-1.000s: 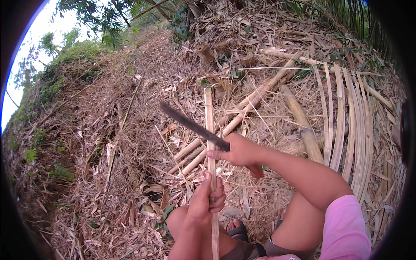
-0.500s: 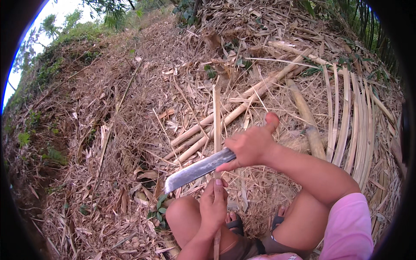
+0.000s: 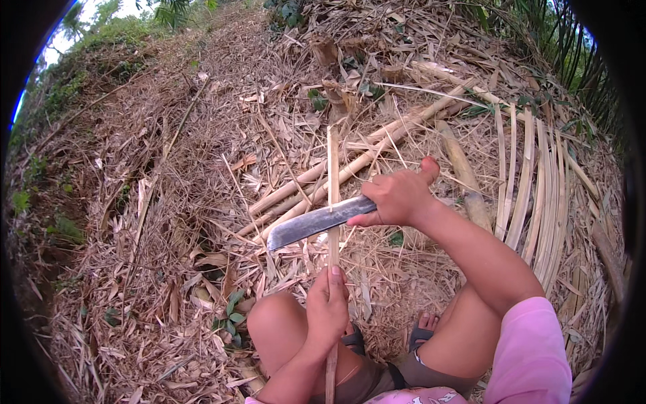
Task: The person holds a thin bamboo strip and shaves the surface using a large knife by pulling the blade toward them, repeating this action across multiple strips.
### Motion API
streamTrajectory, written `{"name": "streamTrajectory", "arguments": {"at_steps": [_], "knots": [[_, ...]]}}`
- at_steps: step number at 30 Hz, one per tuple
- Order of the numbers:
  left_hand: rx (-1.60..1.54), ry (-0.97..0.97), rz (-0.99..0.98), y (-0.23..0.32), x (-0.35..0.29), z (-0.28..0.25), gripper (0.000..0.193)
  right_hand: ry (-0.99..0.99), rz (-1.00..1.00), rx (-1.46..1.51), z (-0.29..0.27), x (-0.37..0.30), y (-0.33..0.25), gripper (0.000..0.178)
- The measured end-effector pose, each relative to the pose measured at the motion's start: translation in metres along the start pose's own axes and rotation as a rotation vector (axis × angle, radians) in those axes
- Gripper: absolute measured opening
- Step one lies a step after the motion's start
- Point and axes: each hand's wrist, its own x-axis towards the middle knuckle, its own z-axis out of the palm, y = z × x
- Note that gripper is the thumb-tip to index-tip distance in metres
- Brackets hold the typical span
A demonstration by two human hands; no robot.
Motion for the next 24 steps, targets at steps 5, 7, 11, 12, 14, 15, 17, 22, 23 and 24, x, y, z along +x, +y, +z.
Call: {"name": "streamTrajectory", "arguments": {"at_steps": [5, 7, 11, 12, 14, 15, 17, 22, 23, 24], "knots": [[-0.135, -0.019, -0.048, 0.002, -0.004, -0.008, 0.034, 0.02, -0.08, -0.029, -0.008, -0.012, -0.053, 0.078], [0.01, 0.024, 0.028, 0.002, -0.01, -0.005, 0.035, 0.128, -0.179, -0.026, -0.01, -0.009, -0.042, 0.078], [0.137, 0.028, 0.134, 0.007, -0.009, 0.004, 0.037, 0.091, 0.017, 0.007, -0.011, -0.005, 0.002, 0.073], [0.126, 0.032, 0.122, 0.005, -0.007, 0.003, 0.037, 0.085, 0.016, 0.016, -0.008, -0.006, -0.012, 0.072], [0.103, 0.038, 0.089, -0.007, -0.001, -0.003, 0.038, 0.066, 0.018, 0.039, 0.006, -0.014, -0.044, 0.071], [0.163, 0.065, 0.111, 0.001, -0.005, -0.002, 0.038, 0.048, -0.143, -0.026, -0.009, -0.014, -0.056, 0.068], [0.195, 0.024, 0.115, 0.012, -0.01, -0.001, 0.038, -0.003, 0.02, -0.016, -0.004, -0.001, -0.021, 0.068], [0.112, 0.01, 0.01, -0.002, -0.01, 0.0, 0.037, -0.042, 0.159, 0.01, 0.011, -0.004, -0.018, 0.067], [0.131, -0.015, -0.012, -0.001, -0.007, -0.009, 0.037, -0.027, 0.032, 0.039, 0.008, -0.007, -0.032, 0.066], [0.128, 0.004, 0.009, 0.001, -0.01, -0.009, 0.037, -0.068, -0.007, -0.03, 0.0, -0.004, -0.034, 0.065]]}}
